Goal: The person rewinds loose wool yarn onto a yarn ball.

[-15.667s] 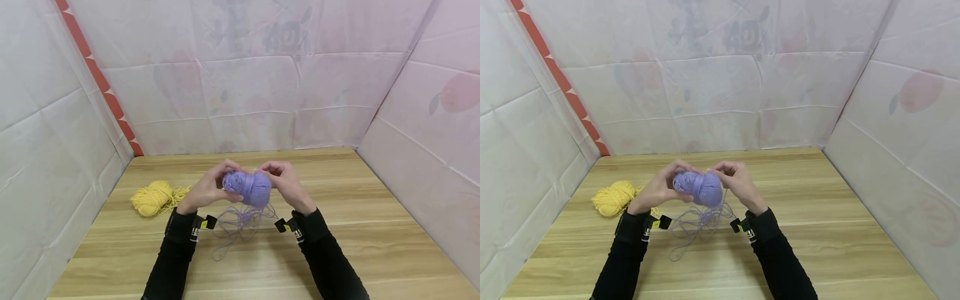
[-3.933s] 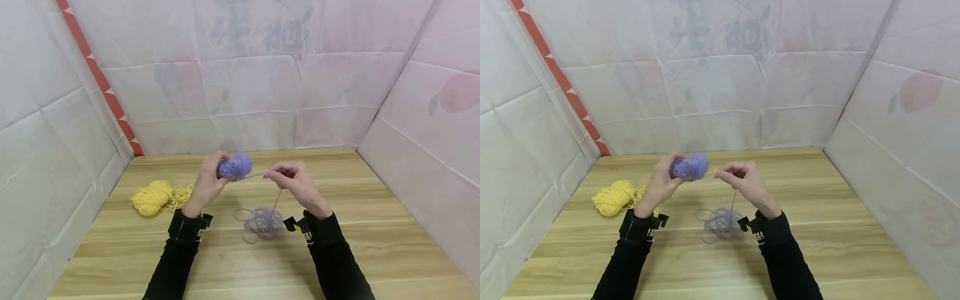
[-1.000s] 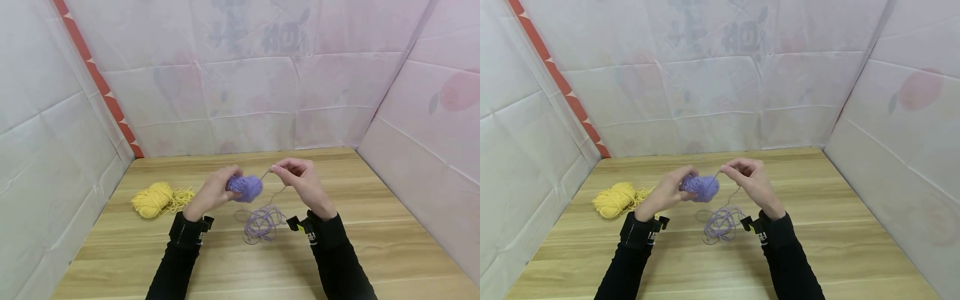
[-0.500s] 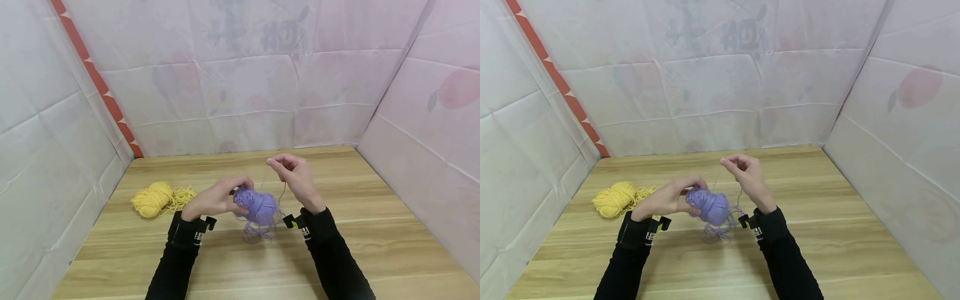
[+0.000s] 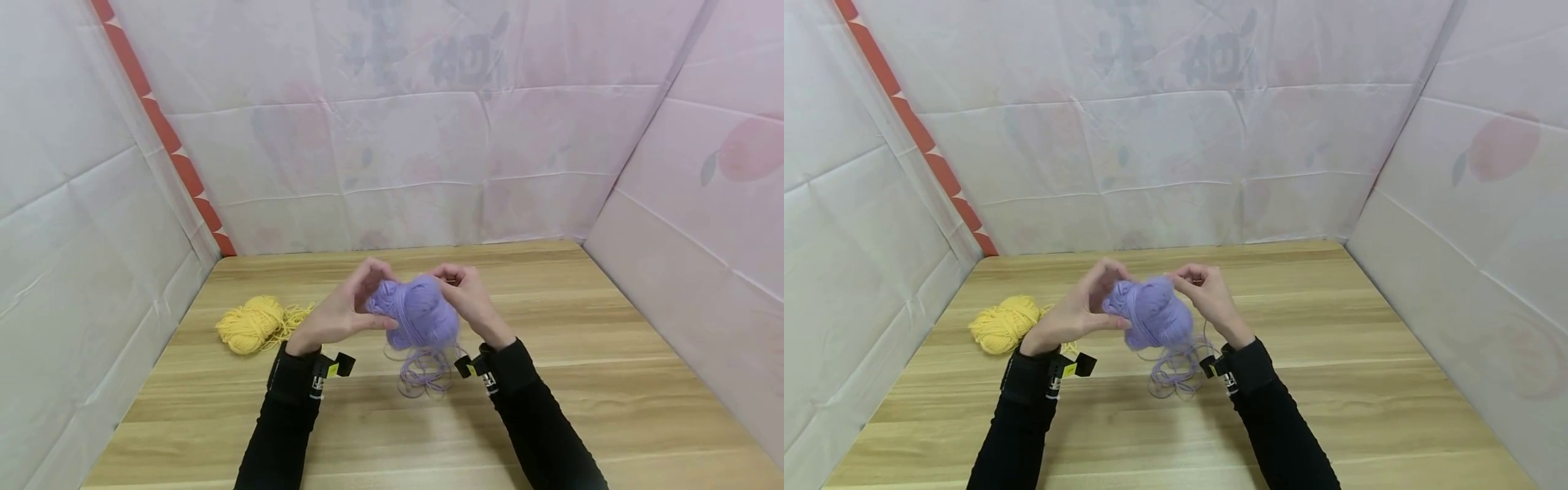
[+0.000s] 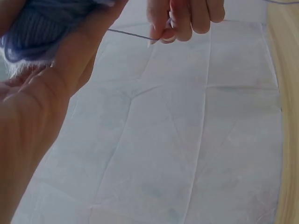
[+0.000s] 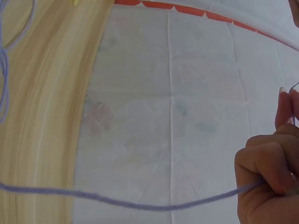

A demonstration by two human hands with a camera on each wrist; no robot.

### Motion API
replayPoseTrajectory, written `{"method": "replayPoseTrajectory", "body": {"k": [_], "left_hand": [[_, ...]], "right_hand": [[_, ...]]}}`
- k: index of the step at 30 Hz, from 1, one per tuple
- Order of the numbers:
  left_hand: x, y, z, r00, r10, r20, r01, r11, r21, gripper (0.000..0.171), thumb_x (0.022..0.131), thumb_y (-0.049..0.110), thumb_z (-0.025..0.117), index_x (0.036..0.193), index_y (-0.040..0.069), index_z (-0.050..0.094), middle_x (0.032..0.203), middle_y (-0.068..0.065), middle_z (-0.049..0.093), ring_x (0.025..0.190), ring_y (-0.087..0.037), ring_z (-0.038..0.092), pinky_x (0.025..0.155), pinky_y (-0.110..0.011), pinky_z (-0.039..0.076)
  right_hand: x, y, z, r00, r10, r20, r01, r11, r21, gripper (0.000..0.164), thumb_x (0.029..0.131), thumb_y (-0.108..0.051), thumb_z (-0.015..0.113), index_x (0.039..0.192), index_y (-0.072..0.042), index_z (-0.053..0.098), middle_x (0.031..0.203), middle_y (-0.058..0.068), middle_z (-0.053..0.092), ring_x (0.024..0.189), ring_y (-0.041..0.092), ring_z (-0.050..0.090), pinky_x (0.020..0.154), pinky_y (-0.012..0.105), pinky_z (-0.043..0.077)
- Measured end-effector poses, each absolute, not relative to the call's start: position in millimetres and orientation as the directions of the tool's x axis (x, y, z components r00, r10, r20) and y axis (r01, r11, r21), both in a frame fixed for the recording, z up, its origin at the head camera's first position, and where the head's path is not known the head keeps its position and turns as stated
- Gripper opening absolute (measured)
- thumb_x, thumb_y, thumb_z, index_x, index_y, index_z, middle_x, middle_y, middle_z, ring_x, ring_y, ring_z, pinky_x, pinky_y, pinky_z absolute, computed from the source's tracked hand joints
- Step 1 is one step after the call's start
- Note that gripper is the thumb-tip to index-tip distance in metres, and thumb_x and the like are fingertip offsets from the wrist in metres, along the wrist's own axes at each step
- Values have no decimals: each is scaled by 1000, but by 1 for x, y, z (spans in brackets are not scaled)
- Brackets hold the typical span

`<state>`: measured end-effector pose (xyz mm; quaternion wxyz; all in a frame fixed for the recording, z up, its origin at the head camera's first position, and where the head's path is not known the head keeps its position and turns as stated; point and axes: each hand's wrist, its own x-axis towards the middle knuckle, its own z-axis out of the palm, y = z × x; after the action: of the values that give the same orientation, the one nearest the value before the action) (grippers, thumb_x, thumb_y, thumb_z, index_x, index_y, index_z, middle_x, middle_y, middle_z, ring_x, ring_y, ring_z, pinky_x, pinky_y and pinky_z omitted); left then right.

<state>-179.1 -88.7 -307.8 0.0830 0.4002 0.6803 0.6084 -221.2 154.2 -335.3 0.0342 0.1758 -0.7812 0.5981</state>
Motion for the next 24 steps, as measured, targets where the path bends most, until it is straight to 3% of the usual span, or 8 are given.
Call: {"method": "replayPoseTrajectory", "body": {"k": [4,7,11,14,24], "left_hand": [[-182,-90,-308,-708,570,417,445,-98,890,63,80,-9,69,135,3,40,127,-17,51,109,-20,58,88,-41,56],[-182,-91,-308,-753,510,416,437,-85,896,55,83,-3,70,132,3,46,124,-17,53,107,-19,60,89,-37,56],[-183,-90,-309,-802,440,404,439,-24,898,50,83,0,71,127,3,49,123,-21,56,105,-21,62,89,-36,56],[-186,-88,-311,-824,407,394,443,30,896,47,82,1,72,124,4,51,121,-20,56,105,-24,61,86,-37,57],[-192,-82,-314,-896,196,399,428,133,894,43,79,3,75,114,4,51,116,-14,56,102,-24,57,85,-36,56]], "right_hand": [[-221,161,-332,-951,-197,240,-274,169,-947,9,92,-15,64,85,-9,69,62,-12,55,52,3,43,48,18,36],[-219,167,-326,-952,-164,259,-278,110,-954,13,91,-20,67,85,-9,70,55,-10,47,45,4,34,43,21,28],[-212,173,-316,-939,-101,329,-333,24,-943,14,91,-19,67,86,-6,70,51,-7,38,44,9,26,44,26,20],[-204,175,-310,-922,-78,380,-379,-27,-925,10,92,-18,66,84,-12,70,52,-5,34,47,13,23,47,29,18],[-178,162,-297,-841,-147,520,-520,-41,-853,17,94,-12,62,98,3,68,57,-4,34,50,14,27,49,28,21]]}}
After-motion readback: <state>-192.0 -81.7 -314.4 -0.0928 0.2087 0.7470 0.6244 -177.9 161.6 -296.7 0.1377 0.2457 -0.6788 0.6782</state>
